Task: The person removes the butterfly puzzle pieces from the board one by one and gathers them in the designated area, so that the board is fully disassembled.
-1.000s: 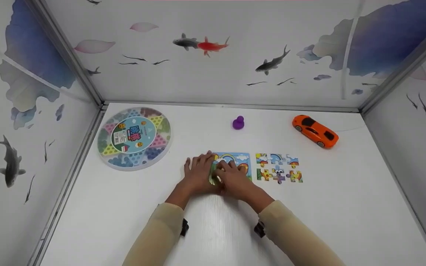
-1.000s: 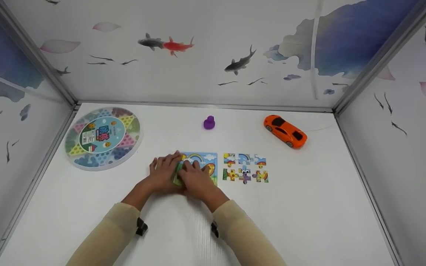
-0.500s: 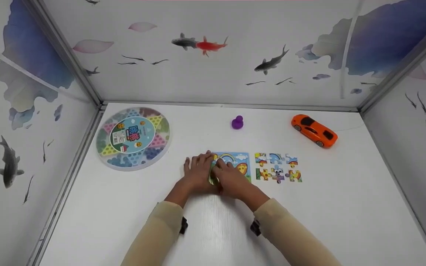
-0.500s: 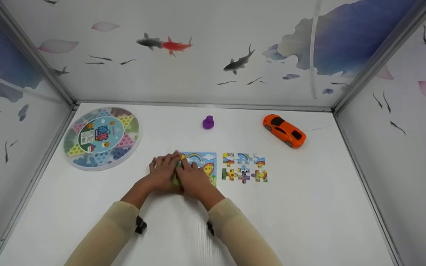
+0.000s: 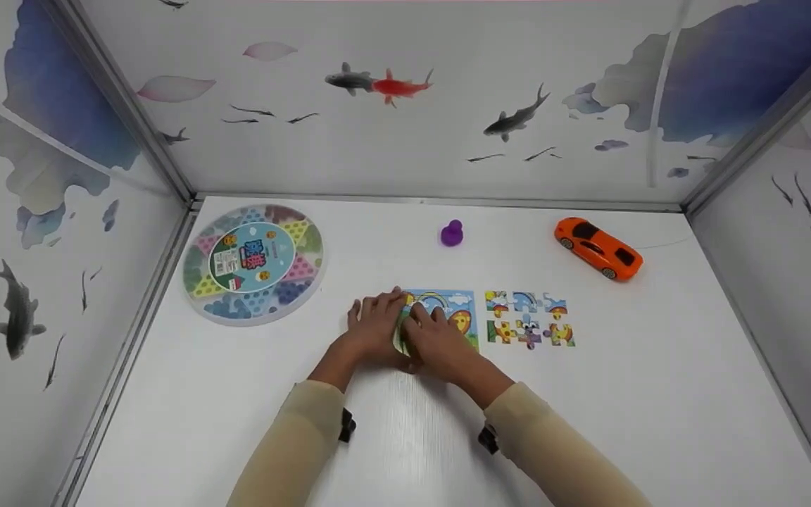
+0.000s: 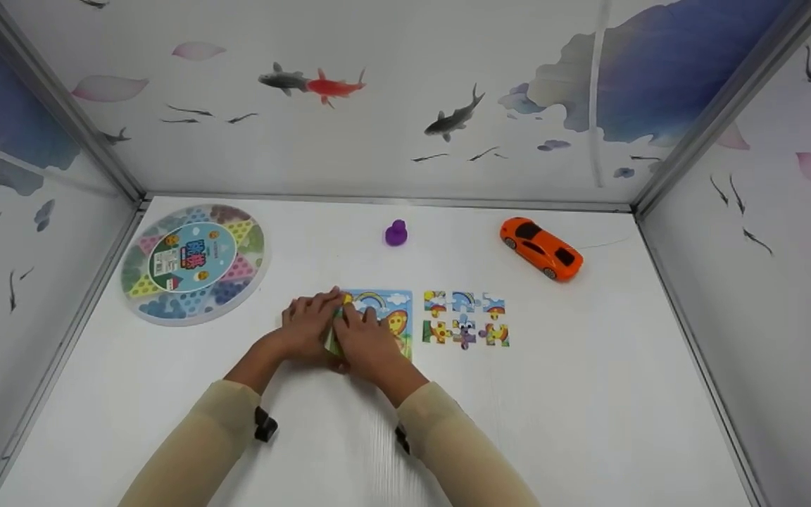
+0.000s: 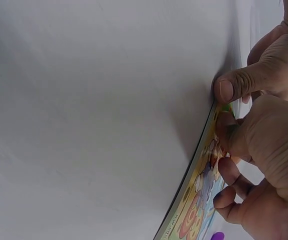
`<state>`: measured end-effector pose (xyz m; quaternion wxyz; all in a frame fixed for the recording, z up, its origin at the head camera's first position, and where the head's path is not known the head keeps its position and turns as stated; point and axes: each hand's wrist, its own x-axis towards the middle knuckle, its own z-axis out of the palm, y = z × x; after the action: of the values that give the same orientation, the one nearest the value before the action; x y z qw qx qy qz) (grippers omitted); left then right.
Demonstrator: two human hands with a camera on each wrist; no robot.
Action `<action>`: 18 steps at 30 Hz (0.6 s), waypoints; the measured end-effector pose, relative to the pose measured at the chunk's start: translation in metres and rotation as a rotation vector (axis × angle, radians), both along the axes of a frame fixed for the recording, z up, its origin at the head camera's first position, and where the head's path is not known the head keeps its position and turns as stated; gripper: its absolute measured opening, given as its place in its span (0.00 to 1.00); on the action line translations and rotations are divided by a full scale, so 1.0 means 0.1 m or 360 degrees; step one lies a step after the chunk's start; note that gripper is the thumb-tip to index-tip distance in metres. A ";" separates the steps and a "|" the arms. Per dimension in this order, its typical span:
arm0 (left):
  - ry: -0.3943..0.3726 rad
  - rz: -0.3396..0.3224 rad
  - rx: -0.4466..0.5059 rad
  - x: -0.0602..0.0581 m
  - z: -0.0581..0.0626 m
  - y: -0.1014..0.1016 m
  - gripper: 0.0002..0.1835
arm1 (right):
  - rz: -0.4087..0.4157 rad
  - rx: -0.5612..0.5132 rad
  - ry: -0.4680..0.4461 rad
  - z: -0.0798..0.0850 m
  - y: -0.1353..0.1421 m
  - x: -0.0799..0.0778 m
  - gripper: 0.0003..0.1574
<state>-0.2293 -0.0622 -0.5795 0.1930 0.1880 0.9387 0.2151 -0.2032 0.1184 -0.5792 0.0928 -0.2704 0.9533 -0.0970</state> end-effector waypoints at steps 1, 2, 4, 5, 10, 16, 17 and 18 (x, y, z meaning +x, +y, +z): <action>-0.0006 0.0011 0.0012 0.01 0.00 0.00 0.70 | -0.0001 0.0011 0.0013 0.00 -0.01 0.01 0.39; -0.0004 0.0018 0.0016 0.01 0.00 0.00 0.70 | -0.0004 0.0022 0.0018 0.00 -0.01 0.01 0.39; -0.0004 0.0030 0.0014 0.01 -0.01 0.00 0.70 | -0.0007 0.0038 0.0039 -0.01 -0.02 0.03 0.37; -0.0008 0.0032 0.0012 0.01 -0.01 0.00 0.70 | -0.0010 0.0043 0.0047 -0.01 -0.02 0.04 0.38; -0.0008 0.0036 -0.0001 0.01 -0.01 0.00 0.70 | -0.0025 0.0004 0.0058 -0.01 -0.03 0.07 0.39; -0.0017 0.0033 -0.0010 0.00 -0.01 0.00 0.71 | -0.0066 -0.0041 -0.0038 0.00 -0.03 0.08 0.41; -0.0021 0.0036 0.0001 0.00 -0.01 0.00 0.71 | -0.0062 -0.0054 -0.0041 0.01 -0.03 0.08 0.40; -0.0002 0.0038 0.0011 -0.01 -0.04 0.00 0.71 | -0.0051 -0.0065 -0.0035 0.01 -0.02 0.08 0.39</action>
<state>-0.2299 -0.0626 -0.5837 0.1903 0.1773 0.9401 0.2206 -0.1952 0.1166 -0.5782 0.0963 -0.2558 0.9543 -0.1208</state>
